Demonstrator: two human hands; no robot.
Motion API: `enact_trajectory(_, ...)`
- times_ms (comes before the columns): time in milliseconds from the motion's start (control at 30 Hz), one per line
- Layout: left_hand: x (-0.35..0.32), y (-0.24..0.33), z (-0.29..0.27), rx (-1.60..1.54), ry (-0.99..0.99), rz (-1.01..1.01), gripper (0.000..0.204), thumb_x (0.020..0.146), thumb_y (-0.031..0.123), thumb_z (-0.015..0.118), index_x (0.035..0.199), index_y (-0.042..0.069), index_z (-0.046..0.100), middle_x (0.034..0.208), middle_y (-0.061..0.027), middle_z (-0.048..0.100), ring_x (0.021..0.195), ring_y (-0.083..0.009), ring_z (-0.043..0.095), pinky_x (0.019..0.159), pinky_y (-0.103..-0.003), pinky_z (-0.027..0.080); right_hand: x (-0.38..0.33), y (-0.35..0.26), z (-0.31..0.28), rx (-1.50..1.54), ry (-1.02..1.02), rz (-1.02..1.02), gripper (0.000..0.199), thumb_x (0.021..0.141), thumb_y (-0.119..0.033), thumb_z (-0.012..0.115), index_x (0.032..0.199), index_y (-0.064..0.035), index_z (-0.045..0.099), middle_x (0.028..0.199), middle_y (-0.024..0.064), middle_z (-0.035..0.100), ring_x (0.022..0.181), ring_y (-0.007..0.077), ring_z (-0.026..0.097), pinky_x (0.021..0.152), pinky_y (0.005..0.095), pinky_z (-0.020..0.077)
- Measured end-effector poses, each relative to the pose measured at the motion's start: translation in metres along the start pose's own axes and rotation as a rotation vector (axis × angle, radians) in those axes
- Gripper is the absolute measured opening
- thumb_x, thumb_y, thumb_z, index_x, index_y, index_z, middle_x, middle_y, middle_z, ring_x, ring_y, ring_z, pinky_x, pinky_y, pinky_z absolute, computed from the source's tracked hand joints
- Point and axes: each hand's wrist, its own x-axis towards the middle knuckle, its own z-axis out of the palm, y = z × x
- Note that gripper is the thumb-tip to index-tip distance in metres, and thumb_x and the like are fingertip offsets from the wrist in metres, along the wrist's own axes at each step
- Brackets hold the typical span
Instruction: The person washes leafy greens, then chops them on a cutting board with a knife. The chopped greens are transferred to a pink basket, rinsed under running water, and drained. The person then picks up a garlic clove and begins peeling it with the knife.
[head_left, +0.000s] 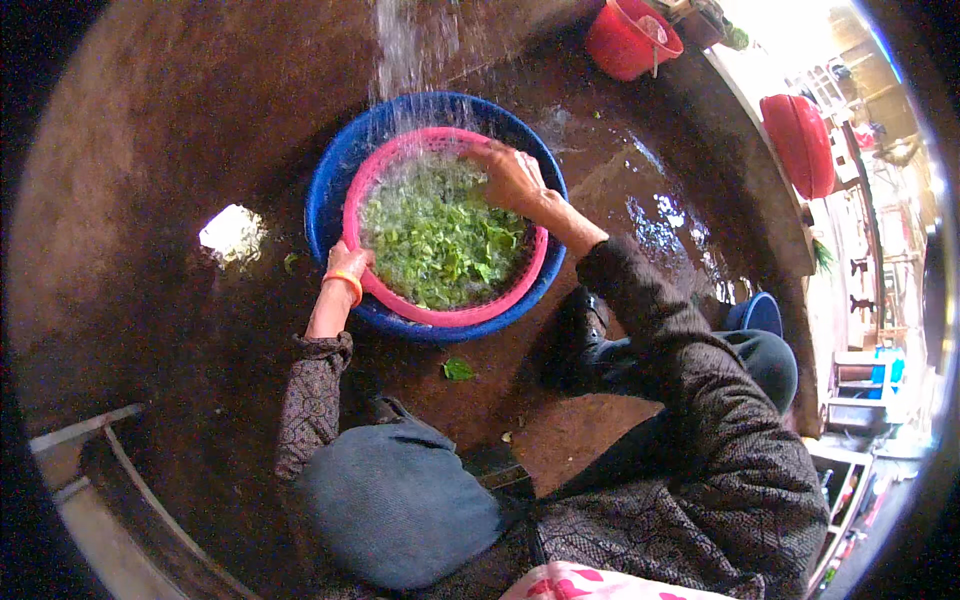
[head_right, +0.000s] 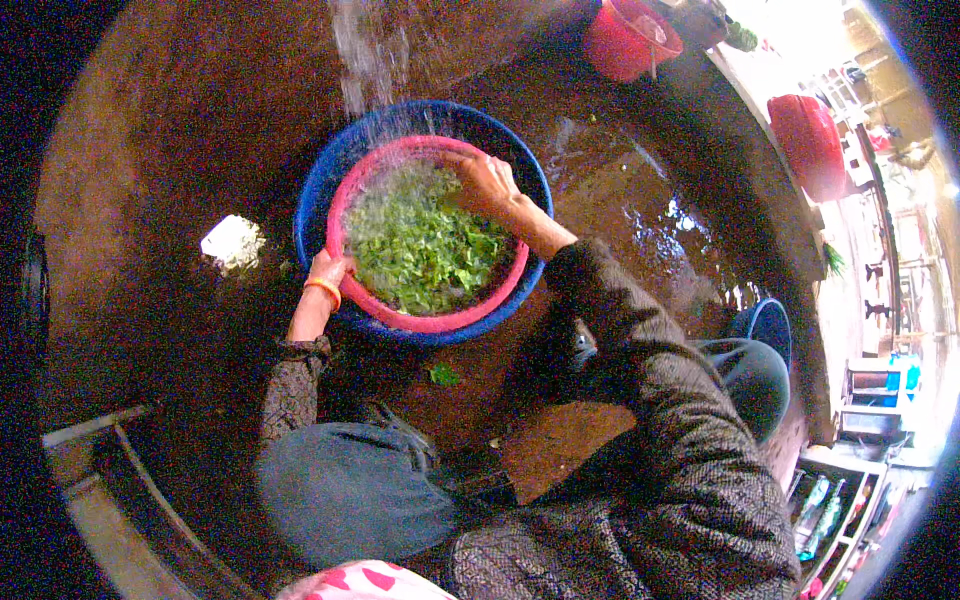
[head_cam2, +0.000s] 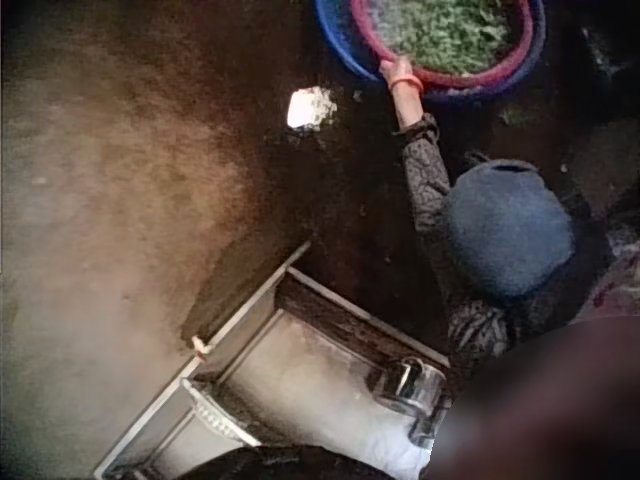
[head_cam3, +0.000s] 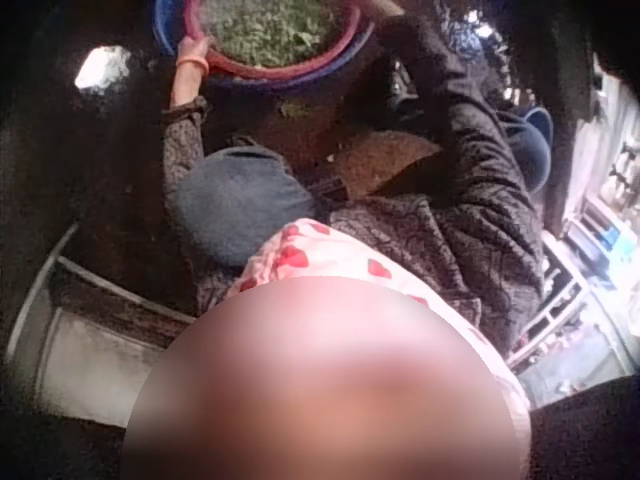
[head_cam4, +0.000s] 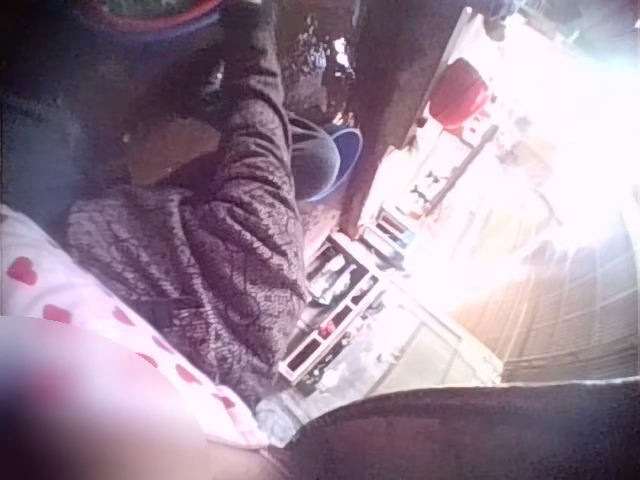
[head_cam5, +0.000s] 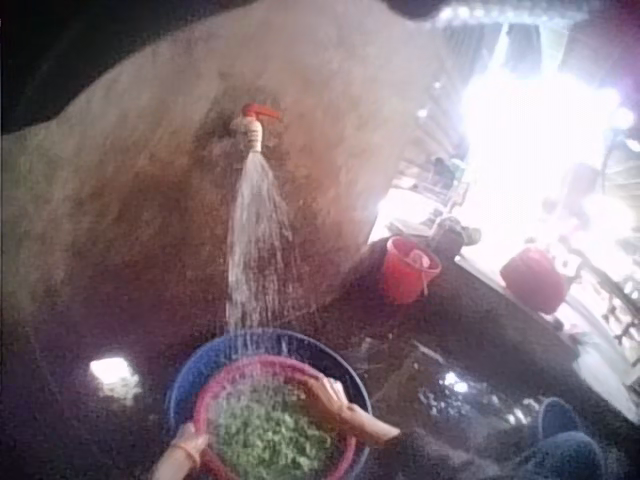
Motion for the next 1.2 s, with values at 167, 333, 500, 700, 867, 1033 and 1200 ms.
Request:
enact_trajectory(167,-0.004,-0.006,0.009,0.197,0.055,0.142,0.081,0.074,0.015,0.068,0.147,0.005,0.037,0.140,-0.0248,0.051,0.128,-0.0387,0.051,0.107,-0.038,0.041,-0.005,-0.012,0.008,-0.378,-0.548,-0.051,0.040,0.075,-0.037,0.077,0.105,-0.0123,0.068,0.098,0.0185,0.069,0.088,0.0379,0.069,0.074,0.0492,0.0547)
enact_trajectory(333,0.006,-0.040,0.033,-0.042,0.186,0.177,0.094,0.075,0.013,0.068,0.156,0.010,0.021,0.148,-0.0216,0.044,0.132,-0.0356,0.048,0.112,-0.035,0.037,-0.021,0.039,0.023,0.012,0.444,0.109,0.074,0.070,-0.045,0.084,0.130,-0.0127,0.055,0.128,0.0185,0.058,0.108,0.0408,0.061,0.091,0.0480,0.0502)
enact_trajectory(500,-0.002,-0.046,0.052,-0.307,0.235,-0.188,0.066,0.063,0.006,0.064,0.128,0.000,0.054,0.117,-0.0141,0.062,0.101,-0.0289,0.061,0.088,-0.039,0.048,-0.033,0.087,0.051,0.133,-0.105,0.616,0.079,0.072,-0.066,0.074,0.120,-0.0039,0.063,0.102,0.0232,0.071,0.097,0.0395,0.068,0.090,0.0477,0.0520)
enact_trajectory(700,-0.034,0.009,0.001,-0.481,0.083,-0.047,0.072,0.055,-0.003,0.060,0.127,0.006,0.056,0.101,-0.0071,0.061,0.087,-0.0237,0.059,0.074,-0.036,0.050,-0.032,0.115,0.040,0.487,-0.116,0.707,0.058,0.074,-0.058,0.076,0.090,-0.0029,0.073,0.088,0.0199,0.072,0.087,0.0335,0.071,0.077,0.0438,0.0543)
enact_trajectory(867,-0.018,0.060,-0.033,-0.300,-0.096,0.175,0.067,0.059,-0.002,0.058,0.126,0.006,0.059,0.094,-0.0042,0.062,0.082,-0.0187,0.058,0.073,-0.031,0.047,-0.073,0.100,0.046,0.592,-0.036,0.819,0.055,0.074,-0.056,0.078,0.086,-0.0027,0.071,0.084,0.0199,0.072,0.083,0.0334,0.072,0.075,0.0440,0.0551)
enact_trajectory(1033,0.023,0.036,-0.011,-0.117,0.114,-0.025,0.063,0.065,-0.003,0.056,0.128,0.004,0.059,0.098,-0.0082,0.065,0.090,-0.0200,0.062,0.081,-0.032,0.048,-0.090,0.058,0.080,0.265,-0.051,0.696,0.096,0.075,-0.061,0.075,0.133,0.0003,0.030,0.104,0.0279,0.067,0.096,0.0465,0.065,0.084,0.0512,0.0534)
enact_trajectory(1200,0.038,-0.019,0.007,-0.054,0.249,-0.176,0.078,0.060,-0.004,0.059,0.137,0.002,0.051,0.131,-0.0171,0.058,0.121,-0.0331,0.056,0.104,-0.037,0.043,-0.034,0.063,0.050,0.224,-0.157,0.661,0.087,0.072,-0.049,0.079,0.139,-0.0037,0.046,0.116,0.0286,0.064,0.107,0.0466,0.062,0.093,0.0493,0.0501)
